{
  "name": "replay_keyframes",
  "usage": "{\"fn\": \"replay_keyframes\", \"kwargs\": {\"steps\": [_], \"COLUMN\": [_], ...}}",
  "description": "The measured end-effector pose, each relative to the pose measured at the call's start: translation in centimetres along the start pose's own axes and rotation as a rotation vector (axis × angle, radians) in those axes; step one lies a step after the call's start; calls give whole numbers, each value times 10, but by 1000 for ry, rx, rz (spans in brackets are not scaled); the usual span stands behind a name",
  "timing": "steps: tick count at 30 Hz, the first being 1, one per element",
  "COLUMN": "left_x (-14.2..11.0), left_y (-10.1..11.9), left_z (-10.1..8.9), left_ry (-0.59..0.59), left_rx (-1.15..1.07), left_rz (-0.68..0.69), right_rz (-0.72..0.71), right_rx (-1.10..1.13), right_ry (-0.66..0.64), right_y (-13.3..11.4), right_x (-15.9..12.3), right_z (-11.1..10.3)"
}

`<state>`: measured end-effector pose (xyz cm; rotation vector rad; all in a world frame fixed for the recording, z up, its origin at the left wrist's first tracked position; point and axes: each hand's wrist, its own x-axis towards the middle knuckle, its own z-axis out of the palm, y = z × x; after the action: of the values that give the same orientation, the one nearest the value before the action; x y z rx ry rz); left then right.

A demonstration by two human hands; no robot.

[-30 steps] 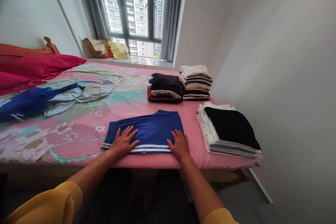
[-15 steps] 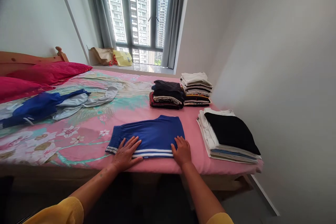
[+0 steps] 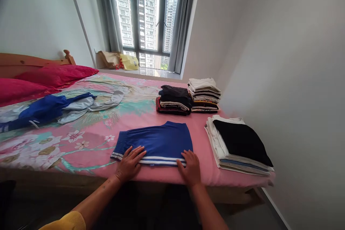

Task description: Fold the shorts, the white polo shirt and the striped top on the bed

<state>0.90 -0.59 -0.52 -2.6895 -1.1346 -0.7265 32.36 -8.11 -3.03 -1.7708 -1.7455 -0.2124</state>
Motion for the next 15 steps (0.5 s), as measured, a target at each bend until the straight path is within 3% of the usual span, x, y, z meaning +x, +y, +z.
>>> {"fn": "replay_keyframes", "kwargs": {"steps": [5,11,15], "left_x": [0,0,-10], "left_y": [-2,-7,-24], "left_z": [0,-1,-8], "left_ry": [0,22,8], "left_rx": [-15,28,50], "left_rz": [-22,-37,-39], "right_rz": [-113,-49,24], "right_rx": [-4,58,152], "right_ry": [-42,93,159], "right_y": [1,3,6], "right_x": [-16,-16,-16], "right_z": [-3,4,6]}}
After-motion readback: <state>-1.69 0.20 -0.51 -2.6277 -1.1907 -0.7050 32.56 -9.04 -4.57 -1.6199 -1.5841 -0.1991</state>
